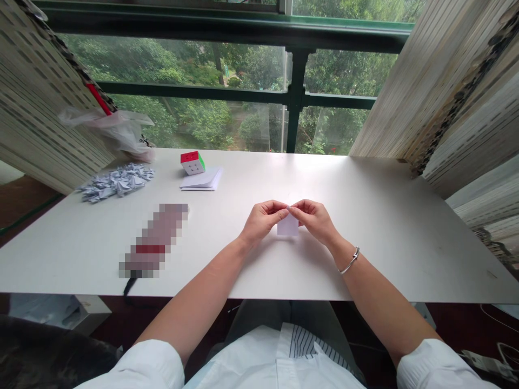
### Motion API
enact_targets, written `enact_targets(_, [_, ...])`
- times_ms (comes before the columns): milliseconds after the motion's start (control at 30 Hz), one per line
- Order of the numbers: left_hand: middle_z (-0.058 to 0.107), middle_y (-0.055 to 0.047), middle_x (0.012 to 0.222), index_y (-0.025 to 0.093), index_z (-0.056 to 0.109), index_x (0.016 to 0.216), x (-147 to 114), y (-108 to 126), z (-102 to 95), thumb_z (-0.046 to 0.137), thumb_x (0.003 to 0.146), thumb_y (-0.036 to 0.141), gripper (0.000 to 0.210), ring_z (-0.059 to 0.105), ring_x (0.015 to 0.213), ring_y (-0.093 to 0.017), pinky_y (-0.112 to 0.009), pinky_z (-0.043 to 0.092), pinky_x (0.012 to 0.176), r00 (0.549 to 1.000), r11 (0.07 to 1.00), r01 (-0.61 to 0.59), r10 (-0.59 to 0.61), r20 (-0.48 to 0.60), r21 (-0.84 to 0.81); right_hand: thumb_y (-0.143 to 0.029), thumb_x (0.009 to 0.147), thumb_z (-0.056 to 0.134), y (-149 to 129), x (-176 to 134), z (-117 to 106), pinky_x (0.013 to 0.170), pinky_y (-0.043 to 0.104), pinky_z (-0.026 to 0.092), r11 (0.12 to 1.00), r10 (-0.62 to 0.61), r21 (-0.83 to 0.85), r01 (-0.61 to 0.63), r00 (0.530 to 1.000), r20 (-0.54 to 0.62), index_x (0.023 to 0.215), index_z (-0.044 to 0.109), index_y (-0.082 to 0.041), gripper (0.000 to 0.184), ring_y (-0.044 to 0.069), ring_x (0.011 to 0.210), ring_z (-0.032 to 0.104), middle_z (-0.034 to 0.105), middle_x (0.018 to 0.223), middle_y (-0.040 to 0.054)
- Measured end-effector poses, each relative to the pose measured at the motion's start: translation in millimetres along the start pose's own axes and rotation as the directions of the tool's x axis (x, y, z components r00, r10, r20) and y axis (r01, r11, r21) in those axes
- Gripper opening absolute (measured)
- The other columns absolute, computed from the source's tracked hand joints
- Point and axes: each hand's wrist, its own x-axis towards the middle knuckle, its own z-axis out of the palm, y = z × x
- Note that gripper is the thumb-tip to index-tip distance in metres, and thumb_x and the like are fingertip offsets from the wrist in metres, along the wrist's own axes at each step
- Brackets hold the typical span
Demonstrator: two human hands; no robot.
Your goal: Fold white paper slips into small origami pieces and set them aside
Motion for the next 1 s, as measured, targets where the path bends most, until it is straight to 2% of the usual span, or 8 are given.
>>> enact_targets(200, [0.072, -0.006, 0.091, 0.017, 0.073, 0.091, -0.8, 1.1, 2.0, 0.08, 0.071, 0.033, 0.027, 0.064, 0.083, -0.017, -0.031, 0.049, 0.078, 1.0, 1.0, 0.012, -0.011, 0.019, -0.016, -0.054, 0.076, 0.069, 2.6, 1.5, -2.7, 0.057, 0.027, 0.048, 0.999, -0.007, -0.035, 0.008, 1.0, 0.02, 0.077, 0.064, -0.017, 0.038, 0.013, 0.062, 0.056, 0.062, 0.068, 0.0006])
enact_targets(367, [0.069, -0.005, 0.084, 0.015, 0.07, 0.083, -0.9, 4.3, 0.6, 0.078, 0.071, 0.037, 0.026, 0.061, 0.077, -0.016, -0.028, 0.048, 0.069, 0.997, 0.997, 0.069, -0.07, 0.037, 0.029, -0.052, 0.079, 0.067, 1.8, 1.0, -4.1, 0.053, 0.024, 0.038, 0.974, -0.047, -0.22, 0.055, 0.998, 0.041, 0.073, 0.062, -0.017, 0.036, 0.011, 0.059, 0.049, 0.059, 0.065, 0.0001])
enact_targets(567, [0.064, -0.002, 0.073, 0.014, 0.067, 0.075, -0.3, 4.2, -0.7, 0.078, 0.07, 0.034, 0.024, 0.055, 0.065, -0.011, -0.024, 0.043, 0.062, 0.998, 0.998, 0.064, -0.064, 0.011, 0.027, -0.052, 0.083, 0.061, -3.1, -0.8, -1.7, 0.051, 0.024, 0.037, 0.972, 0.033, -0.233, -0.001, 0.991, 0.132, 0.08, 0.061, -0.017, 0.035, 0.01, 0.057, 0.048, 0.057, 0.067, -0.0005])
enact_targets(733, [0.063, -0.001, 0.07, 0.014, 0.066, 0.076, -0.4, 1.7, 0.8, 0.076, 0.071, 0.034, 0.023, 0.053, 0.063, -0.01, -0.024, 0.041, 0.061, 0.999, 0.998, 0.041, -0.041, -0.01, 0.041, -0.05, 0.084, 0.059, -6.4, -1.6, -2.7, 0.051, 0.024, 0.038, 0.969, 0.098, -0.242, -0.054, 0.98, 0.173, 0.081, 0.061, -0.017, 0.033, 0.01, 0.055, 0.049, 0.056, 0.066, -0.001])
enact_targets(1000, [0.062, -0.002, 0.072, 0.015, 0.064, 0.073, -1.5, 12.3, -0.2, 0.074, 0.07, 0.027, 0.016, 0.057, 0.066, -0.012, -0.024, 0.048, 0.058, 0.988, 0.986, 0.134, -0.14, 0.062, 0.095, -0.037, 0.087, 0.055, -10.9, -2.4, -6.6, 0.053, 0.024, 0.036, 0.919, 0.034, -0.392, 0.055, 0.976, 0.217, 0.078, 0.061, -0.017, 0.023, 0.011, 0.06, 0.049, 0.058, 0.068, -0.001])
